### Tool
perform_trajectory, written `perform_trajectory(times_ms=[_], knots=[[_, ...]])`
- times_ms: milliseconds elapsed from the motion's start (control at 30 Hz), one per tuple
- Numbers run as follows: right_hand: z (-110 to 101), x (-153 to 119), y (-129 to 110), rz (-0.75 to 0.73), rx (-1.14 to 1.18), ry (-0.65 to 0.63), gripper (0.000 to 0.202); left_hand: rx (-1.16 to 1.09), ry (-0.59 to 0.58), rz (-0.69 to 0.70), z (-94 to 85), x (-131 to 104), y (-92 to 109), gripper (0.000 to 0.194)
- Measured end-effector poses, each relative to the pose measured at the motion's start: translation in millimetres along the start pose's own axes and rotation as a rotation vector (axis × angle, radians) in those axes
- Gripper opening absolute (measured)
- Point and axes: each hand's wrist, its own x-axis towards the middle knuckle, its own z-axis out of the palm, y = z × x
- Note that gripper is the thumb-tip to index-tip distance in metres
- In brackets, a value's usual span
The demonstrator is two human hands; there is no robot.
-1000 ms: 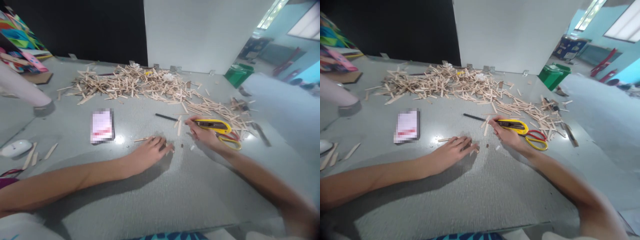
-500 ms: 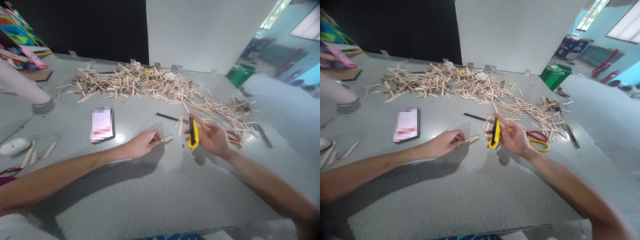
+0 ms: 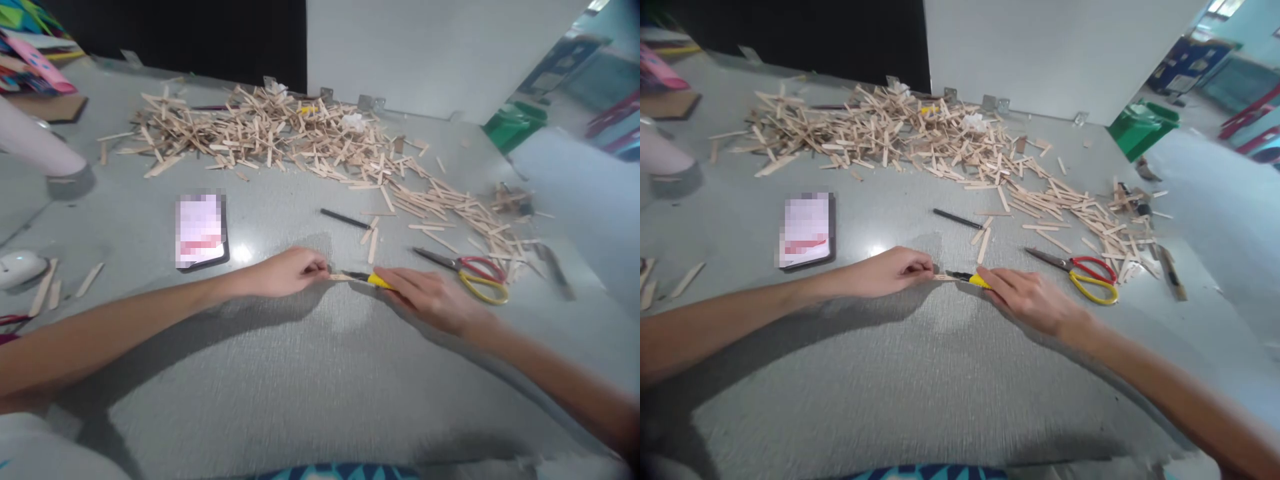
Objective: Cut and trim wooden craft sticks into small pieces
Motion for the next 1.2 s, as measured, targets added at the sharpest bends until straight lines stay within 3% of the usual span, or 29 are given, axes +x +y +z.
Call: perform_trajectory(times_ms=[567, 1200], knots=[[8.8, -0.8, -4.8, -0.192, -0.216, 0.042, 0.028, 0.052, -0.046, 0.012, 0.6, -0.6, 2.0, 0.027], [9.1, 1.3, -8.3, -0.219, -0.244, 0.032, 0.027, 0.094, -0.022, 0.035, 2.9, -0.5, 1.0, 0.025]])
